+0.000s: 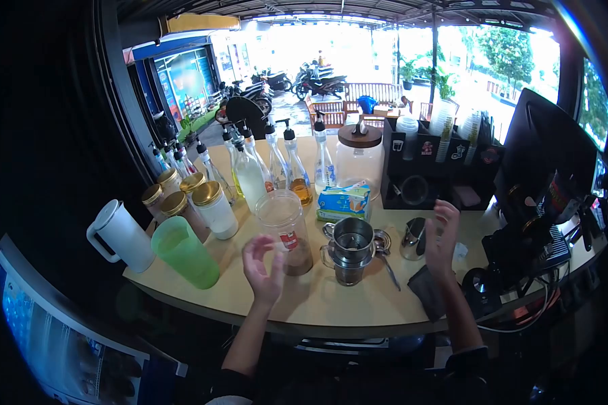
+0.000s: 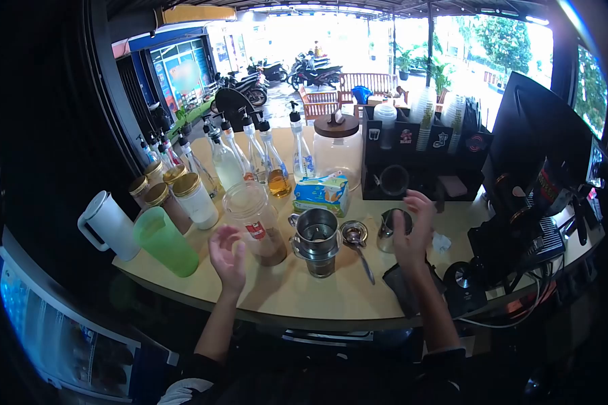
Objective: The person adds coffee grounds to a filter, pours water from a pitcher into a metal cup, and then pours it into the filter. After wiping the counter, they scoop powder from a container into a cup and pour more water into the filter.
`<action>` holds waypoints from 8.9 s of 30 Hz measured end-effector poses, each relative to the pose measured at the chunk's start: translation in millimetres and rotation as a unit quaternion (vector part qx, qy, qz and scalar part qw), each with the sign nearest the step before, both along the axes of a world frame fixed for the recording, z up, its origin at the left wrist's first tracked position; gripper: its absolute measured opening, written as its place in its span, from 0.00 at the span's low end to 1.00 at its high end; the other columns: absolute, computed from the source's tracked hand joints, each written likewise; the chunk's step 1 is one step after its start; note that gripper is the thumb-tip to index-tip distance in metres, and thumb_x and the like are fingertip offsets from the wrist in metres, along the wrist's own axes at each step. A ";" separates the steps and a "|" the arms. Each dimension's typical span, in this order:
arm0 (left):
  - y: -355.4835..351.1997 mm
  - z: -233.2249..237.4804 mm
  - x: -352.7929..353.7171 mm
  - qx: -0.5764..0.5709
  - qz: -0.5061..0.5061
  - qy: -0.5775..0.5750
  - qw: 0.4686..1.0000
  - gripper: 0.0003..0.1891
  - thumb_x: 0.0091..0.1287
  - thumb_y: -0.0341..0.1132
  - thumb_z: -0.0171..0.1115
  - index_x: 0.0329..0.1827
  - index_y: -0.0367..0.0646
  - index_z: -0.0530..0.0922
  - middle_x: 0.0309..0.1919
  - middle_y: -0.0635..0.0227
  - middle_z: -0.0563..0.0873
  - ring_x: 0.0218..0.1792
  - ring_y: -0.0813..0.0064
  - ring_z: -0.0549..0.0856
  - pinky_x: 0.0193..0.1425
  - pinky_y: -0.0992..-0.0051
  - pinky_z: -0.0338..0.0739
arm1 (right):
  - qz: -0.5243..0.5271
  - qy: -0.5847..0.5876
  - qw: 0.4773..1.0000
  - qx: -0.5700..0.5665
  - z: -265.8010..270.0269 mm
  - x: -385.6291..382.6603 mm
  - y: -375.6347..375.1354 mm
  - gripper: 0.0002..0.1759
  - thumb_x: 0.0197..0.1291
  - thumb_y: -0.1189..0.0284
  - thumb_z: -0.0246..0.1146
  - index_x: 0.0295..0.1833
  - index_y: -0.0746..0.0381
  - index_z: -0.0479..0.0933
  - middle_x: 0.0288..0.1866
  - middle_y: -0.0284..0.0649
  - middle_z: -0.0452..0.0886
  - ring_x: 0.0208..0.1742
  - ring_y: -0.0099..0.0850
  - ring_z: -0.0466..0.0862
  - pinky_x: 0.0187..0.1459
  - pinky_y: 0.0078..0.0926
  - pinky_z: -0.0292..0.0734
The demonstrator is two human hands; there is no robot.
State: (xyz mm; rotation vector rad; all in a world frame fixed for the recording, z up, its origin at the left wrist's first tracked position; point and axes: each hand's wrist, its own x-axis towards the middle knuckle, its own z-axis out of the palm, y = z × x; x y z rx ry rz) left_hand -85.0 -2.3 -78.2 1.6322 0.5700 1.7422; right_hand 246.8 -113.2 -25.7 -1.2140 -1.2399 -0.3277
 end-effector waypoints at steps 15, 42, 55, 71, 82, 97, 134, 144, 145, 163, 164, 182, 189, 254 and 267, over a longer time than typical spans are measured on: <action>108.8 -44.4 -20.9 -0.082 -0.339 0.021 0.937 0.52 0.60 0.77 0.44 0.71 0.37 0.60 0.65 0.57 0.71 0.67 0.65 0.70 0.69 0.63 0.62 | 0.305 -0.297 0.800 -0.422 109.4 -184.6 137.7 0.12 0.56 0.70 0.57 0.35 0.67 0.82 0.31 0.51 0.83 0.37 0.42 0.84 0.41 0.37 0.76; 67.8 -28.1 -20.4 0.034 -0.133 0.282 0.950 0.57 0.34 0.48 0.83 0.70 0.44 0.61 0.60 0.51 0.75 0.62 0.53 0.77 0.65 0.59 0.73 | 0.318 -0.444 0.550 -0.632 44.1 -194.5 168.8 0.21 0.49 0.65 0.65 0.48 0.64 0.81 0.45 0.48 0.84 0.46 0.39 0.83 0.50 0.35 0.75; 67.7 -28.3 -21.1 0.048 -0.126 0.275 0.952 0.58 0.34 0.48 0.83 0.71 0.43 0.59 0.61 0.50 0.75 0.62 0.52 0.77 0.65 0.59 0.74 | 0.292 -0.521 0.603 -0.529 67.4 -194.8 145.7 0.17 0.56 0.70 0.65 0.51 0.61 0.80 0.47 0.42 0.83 0.48 0.36 0.81 0.54 0.30 0.73; 66.0 -27.5 -21.4 0.032 -0.133 0.289 0.948 0.58 0.35 0.50 0.83 0.71 0.42 0.59 0.62 0.49 0.74 0.63 0.52 0.76 0.66 0.59 0.72 | 0.220 -0.465 0.635 -0.576 107.3 -204.7 121.6 0.09 0.51 0.74 0.61 0.33 0.70 0.80 0.31 0.50 0.81 0.34 0.43 0.80 0.40 0.35 0.74; 63.9 -29.0 -21.9 0.019 -0.115 0.288 0.950 0.57 0.34 0.49 0.84 0.69 0.39 0.62 0.59 0.52 0.75 0.60 0.55 0.78 0.65 0.61 0.73 | 0.277 -0.315 0.712 -0.564 150.3 -184.5 94.0 0.14 0.55 0.78 0.59 0.46 0.64 0.82 0.33 0.37 0.84 0.34 0.25 0.82 0.40 0.24 0.76; 66.1 -31.1 -16.1 0.010 -0.125 0.239 0.963 0.53 0.32 0.40 0.85 0.65 0.36 0.66 0.58 0.57 0.78 0.61 0.63 0.78 0.68 0.65 0.70 | 0.251 -0.124 0.874 -0.397 142.0 -103.6 29.4 0.11 0.60 0.72 0.64 0.47 0.64 0.81 0.32 0.37 0.83 0.33 0.24 0.80 0.39 0.25 0.74; 68.0 -39.1 -14.5 -0.043 -0.151 0.231 0.960 0.54 0.35 0.40 0.84 0.67 0.35 0.62 0.58 0.55 0.77 0.61 0.62 0.78 0.66 0.65 0.72 | -0.023 -0.194 0.936 -0.294 64.5 -84.1 -27.0 0.08 0.65 0.74 0.58 0.47 0.62 0.77 0.41 0.40 0.79 0.38 0.42 0.83 0.39 0.37 0.78; 65.7 -38.2 -15.1 -0.043 -0.136 0.243 0.960 0.53 0.36 0.39 0.84 0.66 0.35 0.62 0.57 0.53 0.78 0.59 0.60 0.79 0.65 0.64 0.74 | -0.003 -0.219 0.944 -0.247 63.6 -100.5 -44.7 0.08 0.63 0.77 0.58 0.48 0.62 0.76 0.39 0.40 0.79 0.37 0.41 0.84 0.35 0.36 0.78; 64.5 -36.6 -15.4 -0.036 -0.133 0.244 0.960 0.53 0.36 0.39 0.84 0.66 0.35 0.62 0.56 0.52 0.79 0.59 0.59 0.79 0.64 0.63 0.75 | -0.016 -0.257 0.930 -0.262 60.8 -99.6 -45.2 0.09 0.62 0.76 0.59 0.48 0.61 0.76 0.39 0.39 0.79 0.37 0.41 0.83 0.34 0.36 0.78; 53.8 -25.4 -17.6 -0.010 -0.138 0.232 0.963 0.53 0.36 0.41 0.84 0.66 0.35 0.61 0.57 0.51 0.78 0.59 0.57 0.79 0.64 0.62 0.75 | -0.018 -0.353 0.907 -0.230 86.2 -117.8 -33.2 0.16 0.52 0.80 0.62 0.49 0.59 0.75 0.39 0.38 0.78 0.41 0.38 0.83 0.39 0.34 0.80; 53.0 -24.3 -17.5 -0.015 -0.143 0.226 0.963 0.53 0.37 0.41 0.84 0.67 0.35 0.61 0.57 0.51 0.78 0.60 0.57 0.79 0.64 0.62 0.74 | -0.009 -0.361 0.909 -0.208 90.8 -122.3 -28.0 0.17 0.51 0.81 0.62 0.49 0.60 0.75 0.39 0.38 0.78 0.41 0.39 0.82 0.40 0.34 0.80; 52.3 -18.4 -25.7 -0.007 -0.146 0.240 0.960 0.49 0.36 0.38 0.83 0.64 0.37 0.66 0.57 0.56 0.79 0.58 0.63 0.80 0.63 0.64 0.75 | -0.063 -0.701 0.685 -0.189 107.6 -215.6 70.0 0.05 0.54 0.71 0.64 0.38 0.54 0.80 0.36 0.26 0.81 0.52 0.26 0.80 0.70 0.45 0.60; 56.3 -25.1 -23.7 0.000 -0.145 0.224 0.964 0.47 0.35 0.37 0.83 0.62 0.38 0.66 0.55 0.59 0.77 0.58 0.65 0.79 0.61 0.66 0.75 | -0.030 -0.675 0.711 -0.193 101.8 -212.0 71.0 0.07 0.53 0.71 0.64 0.39 0.54 0.79 0.44 0.28 0.80 0.59 0.27 0.76 0.74 0.50 0.54; 18.8 17.6 85.9 -0.001 -0.143 0.235 0.961 0.53 0.34 0.46 0.85 0.66 0.42 0.67 0.55 0.63 0.78 0.56 0.67 0.79 0.65 0.66 0.71 | 0.217 0.297 0.921 -0.131 -13.1 66.5 3.3 0.13 0.69 0.70 0.59 0.32 0.57 0.66 0.26 0.24 0.68 0.28 0.12 0.66 0.31 0.14 0.62; 11.5 32.1 81.6 -0.062 -0.197 0.266 0.942 0.49 0.39 0.45 0.84 0.63 0.43 0.64 0.55 0.62 0.77 0.58 0.68 0.77 0.67 0.65 0.69 | 0.287 0.192 0.926 -0.154 79.0 9.9 35.5 0.15 0.61 0.74 0.67 0.28 0.60 0.67 0.22 0.25 0.70 0.23 0.11 0.69 0.23 0.12 0.62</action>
